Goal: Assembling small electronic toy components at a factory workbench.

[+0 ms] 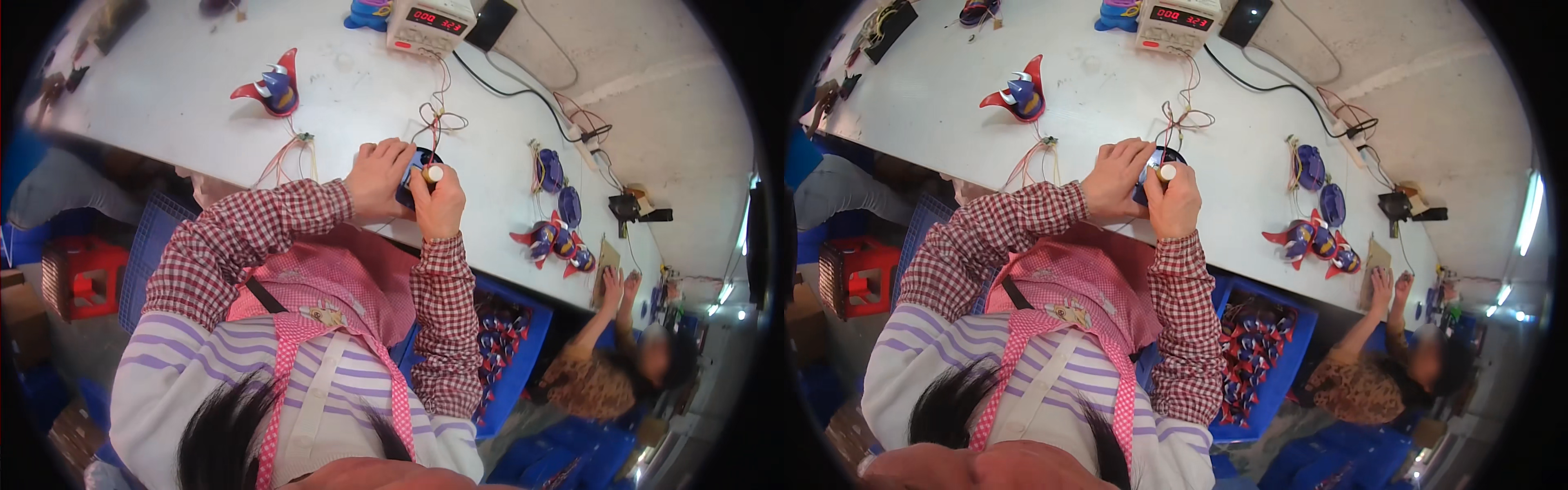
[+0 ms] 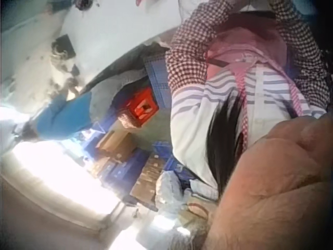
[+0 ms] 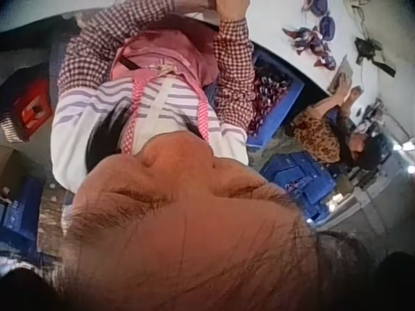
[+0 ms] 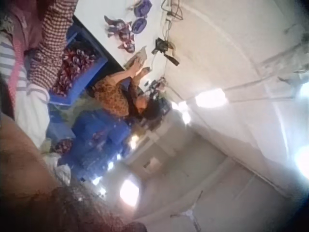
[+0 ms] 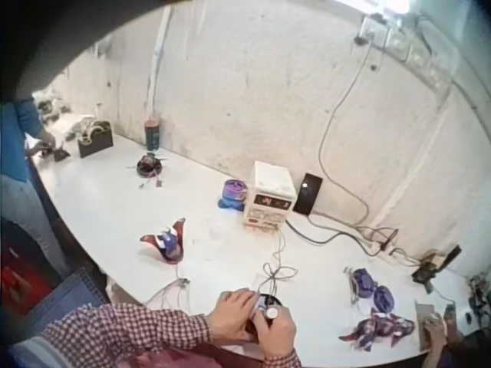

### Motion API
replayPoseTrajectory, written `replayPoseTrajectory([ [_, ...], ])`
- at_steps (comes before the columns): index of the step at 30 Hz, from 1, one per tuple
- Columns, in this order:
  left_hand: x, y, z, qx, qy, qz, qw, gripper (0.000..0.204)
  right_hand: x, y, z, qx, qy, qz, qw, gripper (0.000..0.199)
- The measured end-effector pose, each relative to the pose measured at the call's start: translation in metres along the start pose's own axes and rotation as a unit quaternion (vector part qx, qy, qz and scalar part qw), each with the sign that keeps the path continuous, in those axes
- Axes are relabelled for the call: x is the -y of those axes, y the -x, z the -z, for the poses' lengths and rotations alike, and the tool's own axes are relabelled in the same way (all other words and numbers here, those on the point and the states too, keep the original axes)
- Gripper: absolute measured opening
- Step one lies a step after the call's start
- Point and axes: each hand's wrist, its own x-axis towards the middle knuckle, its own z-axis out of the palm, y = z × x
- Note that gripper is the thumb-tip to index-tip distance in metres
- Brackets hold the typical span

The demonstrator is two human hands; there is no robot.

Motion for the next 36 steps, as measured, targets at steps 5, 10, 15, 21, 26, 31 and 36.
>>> replayPoseTrajectory([
  [5,-0.001,-0.006,0.009,0.074,-0.001,0.040,0.997,0.105,0.007,0.009,0.000,-0.043,0.038,0.080,0.995,0.016],
  [10,0.006,0.007,0.020,-0.016,0.024,-0.010,1.000,0.089,-0.021,-0.031,0.040,-0.124,-0.023,-0.051,0.991,0.016],
  [15,0.021,0.071,0.093,-0.083,0.080,0.005,0.993,0.048,-0.093,-0.035,0.057,-0.060,0.068,-0.093,0.992,0.027],
  [21,0.128,0.103,0.132,-0.101,-0.177,0.209,0.957,0.074,-0.042,-0.050,0.044,-0.264,0.253,0.120,0.923,0.040],
  [26,0.155,0.058,0.134,-0.086,-0.178,0.346,0.917,0.093,0.096,-0.041,-0.044,0.184,-0.001,-0.003,0.983,0.033],
  [31,0.159,0.034,0.114,-0.205,-0.102,0.320,0.919,0.068,0.082,-0.040,-0.132,0.268,0.145,0.002,0.952,0.047],
  [36,0.151,0.018,0.094,-0.190,-0.084,0.312,0.927,0.046,0.044,-0.039,-0.149,0.259,0.093,0.071,0.959,0.028],
])
